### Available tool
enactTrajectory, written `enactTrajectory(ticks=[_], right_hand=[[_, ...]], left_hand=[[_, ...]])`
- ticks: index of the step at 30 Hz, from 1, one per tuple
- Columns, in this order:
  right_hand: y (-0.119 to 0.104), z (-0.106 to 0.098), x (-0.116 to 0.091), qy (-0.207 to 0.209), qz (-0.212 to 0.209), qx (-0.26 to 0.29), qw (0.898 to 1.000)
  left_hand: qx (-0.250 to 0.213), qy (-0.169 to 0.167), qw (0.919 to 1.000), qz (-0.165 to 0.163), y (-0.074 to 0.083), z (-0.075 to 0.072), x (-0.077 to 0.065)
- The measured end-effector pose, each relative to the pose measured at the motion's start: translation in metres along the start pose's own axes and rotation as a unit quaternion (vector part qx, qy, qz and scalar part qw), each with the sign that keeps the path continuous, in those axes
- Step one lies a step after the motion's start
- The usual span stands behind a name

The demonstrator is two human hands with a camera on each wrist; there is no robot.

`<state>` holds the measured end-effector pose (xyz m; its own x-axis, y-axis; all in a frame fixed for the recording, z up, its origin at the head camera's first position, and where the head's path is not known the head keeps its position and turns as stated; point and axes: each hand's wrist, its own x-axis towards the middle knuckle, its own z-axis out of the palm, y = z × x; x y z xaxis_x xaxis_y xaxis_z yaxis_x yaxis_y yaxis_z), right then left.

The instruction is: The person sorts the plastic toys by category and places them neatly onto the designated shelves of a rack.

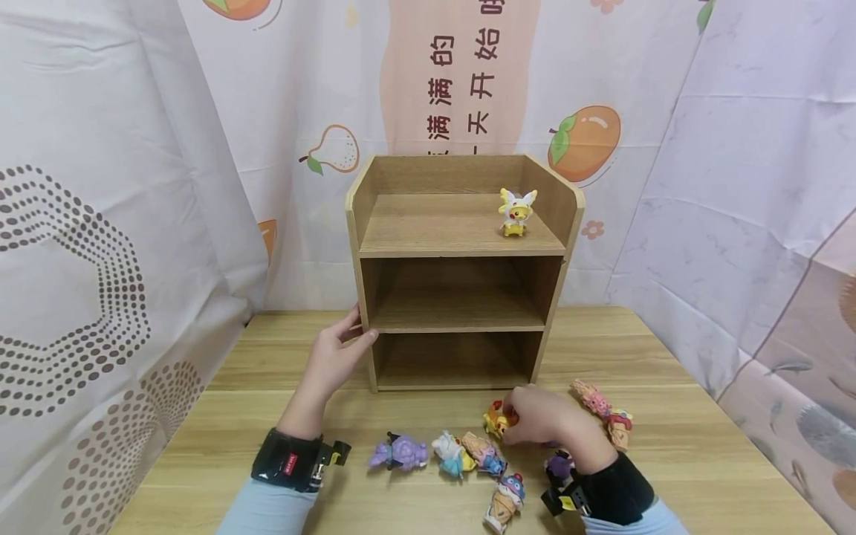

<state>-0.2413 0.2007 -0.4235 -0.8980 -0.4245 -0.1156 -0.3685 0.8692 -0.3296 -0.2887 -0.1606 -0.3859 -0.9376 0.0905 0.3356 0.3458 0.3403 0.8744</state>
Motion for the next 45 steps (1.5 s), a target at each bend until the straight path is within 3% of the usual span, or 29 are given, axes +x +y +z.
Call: enactTrajectory(ticks=[21, 35, 45], right_hand=[[0.001, -0.005, -0.001, 0.018, -0.013, 0.017, 1.000], [0.006, -0.007, -0.001, 0.044, -0.063, 0.038, 0.996], [0.003, -0.016, -0.001, 0.089, -0.088, 0.063, 0.990]], left_hand=[[-0.007, 0.002, 1.0000, 0.002, -0.001, -0.001, -0.001], [-0.003, 0.001, 1.0000, 0.000, -0.002, 0.000, -0.001], [0.002, 0.001, 1.0000, 0.001, 0.000, -0.001, -0.001]])
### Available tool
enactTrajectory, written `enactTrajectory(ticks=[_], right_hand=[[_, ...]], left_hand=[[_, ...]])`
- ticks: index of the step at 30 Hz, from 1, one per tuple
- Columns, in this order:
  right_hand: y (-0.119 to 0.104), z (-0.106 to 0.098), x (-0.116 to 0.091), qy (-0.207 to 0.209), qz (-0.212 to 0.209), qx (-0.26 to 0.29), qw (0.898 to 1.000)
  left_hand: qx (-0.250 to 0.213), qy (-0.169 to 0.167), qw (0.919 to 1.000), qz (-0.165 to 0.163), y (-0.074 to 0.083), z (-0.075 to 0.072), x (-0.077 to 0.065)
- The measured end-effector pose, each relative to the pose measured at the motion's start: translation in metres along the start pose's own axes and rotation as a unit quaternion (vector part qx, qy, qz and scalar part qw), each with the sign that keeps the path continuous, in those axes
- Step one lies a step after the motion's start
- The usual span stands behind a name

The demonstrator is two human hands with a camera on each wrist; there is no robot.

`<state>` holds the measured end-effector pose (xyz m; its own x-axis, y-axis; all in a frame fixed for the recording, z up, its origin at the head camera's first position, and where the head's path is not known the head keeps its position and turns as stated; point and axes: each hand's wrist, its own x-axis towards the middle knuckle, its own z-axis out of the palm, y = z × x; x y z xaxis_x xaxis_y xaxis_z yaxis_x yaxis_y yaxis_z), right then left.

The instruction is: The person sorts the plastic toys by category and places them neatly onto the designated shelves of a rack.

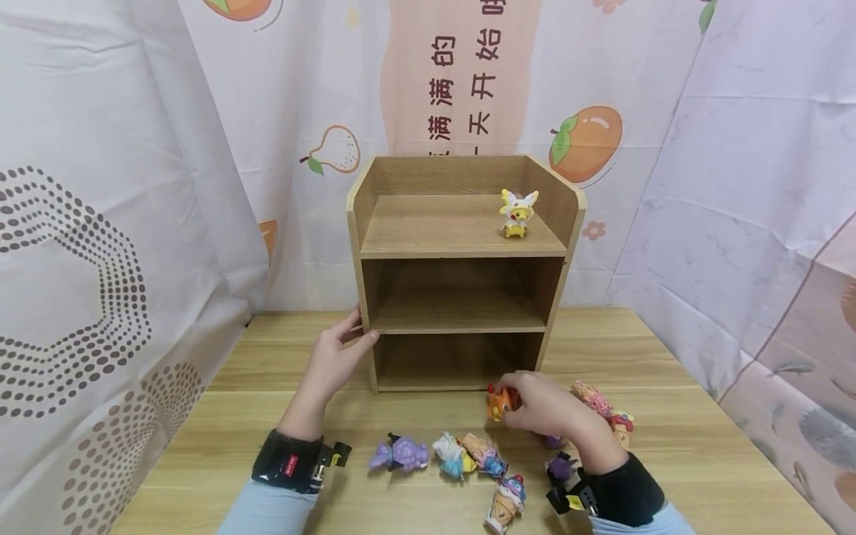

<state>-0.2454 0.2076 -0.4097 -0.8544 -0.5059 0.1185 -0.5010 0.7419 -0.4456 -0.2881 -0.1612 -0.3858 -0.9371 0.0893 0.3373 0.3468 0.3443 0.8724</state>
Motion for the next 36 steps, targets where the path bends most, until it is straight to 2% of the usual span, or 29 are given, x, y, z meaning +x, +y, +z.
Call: enactTrajectory(ticks=[7, 15, 25, 36], right_hand=[[0.000, 0.000, 0.001, 0.031, -0.016, 0.026, 0.999], [-0.002, -0.003, 0.002, 0.104, -0.054, 0.008, 0.993], [-0.008, -0.010, 0.002, 0.168, -0.061, 0.055, 0.982], [-0.012, -0.014, -0.001, 0.254, -0.111, 0.064, 0.959]], left_hand=[[0.004, -0.001, 1.0000, 0.004, 0.000, 0.000, 0.001], [0.003, -0.002, 1.0000, 0.002, 0.000, 0.000, 0.001], [0.002, -0.001, 1.0000, 0.002, -0.001, 0.001, 0.001], [0.000, 0.001, 1.0000, -0.001, 0.000, 0.001, 0.001]])
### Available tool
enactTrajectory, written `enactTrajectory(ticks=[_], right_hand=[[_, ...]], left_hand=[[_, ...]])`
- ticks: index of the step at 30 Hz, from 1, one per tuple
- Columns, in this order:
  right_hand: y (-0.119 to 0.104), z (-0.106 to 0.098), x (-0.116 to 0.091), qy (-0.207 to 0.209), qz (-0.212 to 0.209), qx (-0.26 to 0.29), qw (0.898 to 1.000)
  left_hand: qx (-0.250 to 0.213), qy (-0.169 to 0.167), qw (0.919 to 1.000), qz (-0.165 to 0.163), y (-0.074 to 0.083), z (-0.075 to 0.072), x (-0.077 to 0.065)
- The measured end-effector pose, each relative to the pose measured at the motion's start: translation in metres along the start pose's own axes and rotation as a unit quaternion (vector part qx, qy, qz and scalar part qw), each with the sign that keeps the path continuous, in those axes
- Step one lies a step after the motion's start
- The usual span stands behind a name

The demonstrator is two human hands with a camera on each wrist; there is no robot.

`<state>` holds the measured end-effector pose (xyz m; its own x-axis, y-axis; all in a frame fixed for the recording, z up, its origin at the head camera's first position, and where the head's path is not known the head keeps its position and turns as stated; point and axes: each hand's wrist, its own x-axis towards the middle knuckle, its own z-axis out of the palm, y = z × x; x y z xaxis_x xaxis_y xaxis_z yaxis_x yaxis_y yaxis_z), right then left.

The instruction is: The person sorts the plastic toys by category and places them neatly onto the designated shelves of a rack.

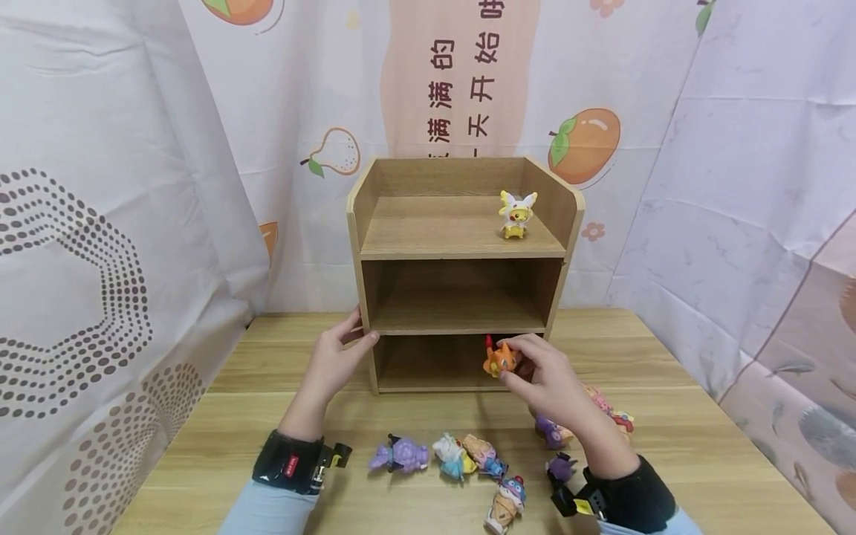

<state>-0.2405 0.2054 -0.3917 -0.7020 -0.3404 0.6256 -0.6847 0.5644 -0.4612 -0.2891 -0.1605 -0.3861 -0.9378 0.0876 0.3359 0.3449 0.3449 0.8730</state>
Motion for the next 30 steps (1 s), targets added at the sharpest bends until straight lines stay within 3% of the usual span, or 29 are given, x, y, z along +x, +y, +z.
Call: enactTrajectory(ticks=[23, 30], right_hand=[[-0.012, -0.011, 0.006, 0.108, -0.056, 0.041, 0.992], [-0.018, -0.017, 0.009, 0.112, -0.059, 0.052, 0.991]], left_hand=[[-0.001, -0.001, 1.0000, -0.007, 0.003, 0.000, -0.001], [0.000, -0.004, 0.9999, -0.010, 0.002, 0.000, -0.002]])
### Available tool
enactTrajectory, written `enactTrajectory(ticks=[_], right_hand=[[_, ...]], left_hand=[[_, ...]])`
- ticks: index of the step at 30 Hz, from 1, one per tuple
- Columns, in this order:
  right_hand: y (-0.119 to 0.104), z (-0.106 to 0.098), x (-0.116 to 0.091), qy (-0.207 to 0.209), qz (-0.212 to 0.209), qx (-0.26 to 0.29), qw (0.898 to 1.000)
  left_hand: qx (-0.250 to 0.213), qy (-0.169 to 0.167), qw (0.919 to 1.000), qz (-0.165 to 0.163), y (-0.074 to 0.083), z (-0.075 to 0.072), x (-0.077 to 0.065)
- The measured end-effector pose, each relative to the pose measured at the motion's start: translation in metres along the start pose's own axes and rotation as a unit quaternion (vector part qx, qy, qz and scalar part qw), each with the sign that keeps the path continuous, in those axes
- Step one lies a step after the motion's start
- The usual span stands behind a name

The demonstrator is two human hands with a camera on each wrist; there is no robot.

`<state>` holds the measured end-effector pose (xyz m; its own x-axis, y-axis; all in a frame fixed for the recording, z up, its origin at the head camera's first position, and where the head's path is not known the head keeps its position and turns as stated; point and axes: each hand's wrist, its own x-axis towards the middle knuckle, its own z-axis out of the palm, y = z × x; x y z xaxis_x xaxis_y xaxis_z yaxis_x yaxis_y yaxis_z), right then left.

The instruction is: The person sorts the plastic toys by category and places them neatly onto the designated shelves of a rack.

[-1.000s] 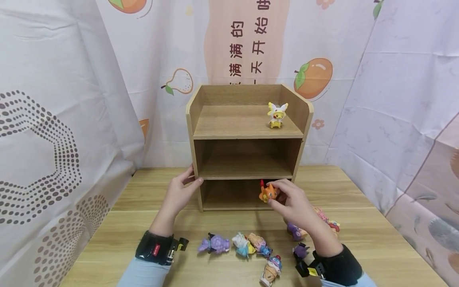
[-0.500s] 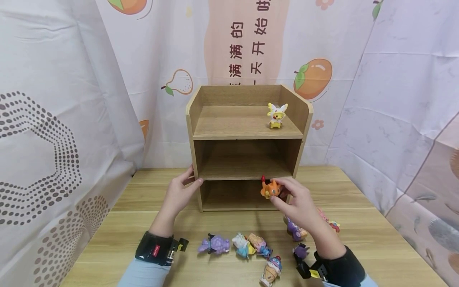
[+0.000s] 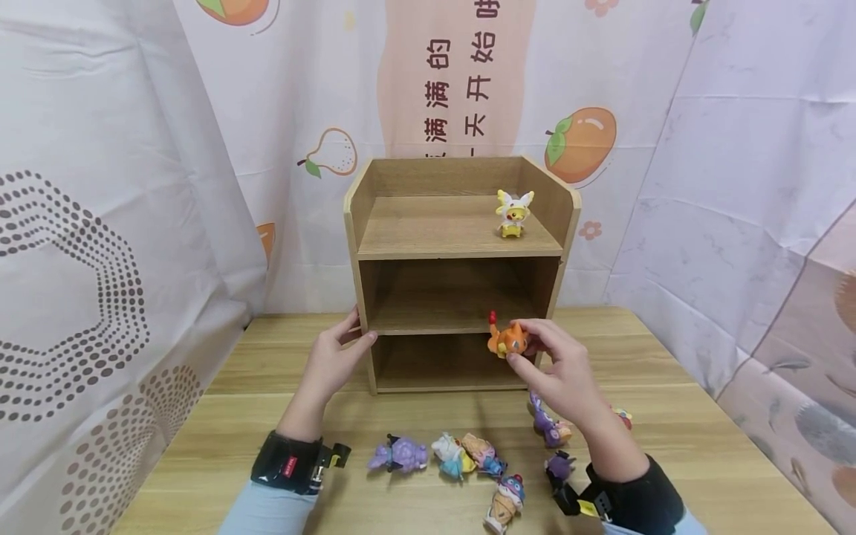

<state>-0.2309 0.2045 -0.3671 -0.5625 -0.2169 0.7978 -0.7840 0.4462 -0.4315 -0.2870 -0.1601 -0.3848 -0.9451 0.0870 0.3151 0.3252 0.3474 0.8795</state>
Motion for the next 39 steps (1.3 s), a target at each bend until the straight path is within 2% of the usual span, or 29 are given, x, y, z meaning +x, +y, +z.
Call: enactTrajectory(ticks=[11, 27, 39], right_hand=[[-0.010, -0.009, 0.020, 0.010, -0.017, -0.001, 1.000], [-0.024, -0.020, 0.052, 0.028, -0.043, -0.002, 0.999], [-0.026, -0.022, 0.066, 0.035, -0.059, 0.007, 0.998]], left_hand=[[-0.002, 0.001, 0.9999, -0.010, 0.002, 0.000, 0.000], [-0.001, 0.002, 1.0000, -0.003, 0.000, 0.000, 0.000], [-0.003, 0.000, 1.0000, -0.003, -0.001, -0.001, 0.000]])
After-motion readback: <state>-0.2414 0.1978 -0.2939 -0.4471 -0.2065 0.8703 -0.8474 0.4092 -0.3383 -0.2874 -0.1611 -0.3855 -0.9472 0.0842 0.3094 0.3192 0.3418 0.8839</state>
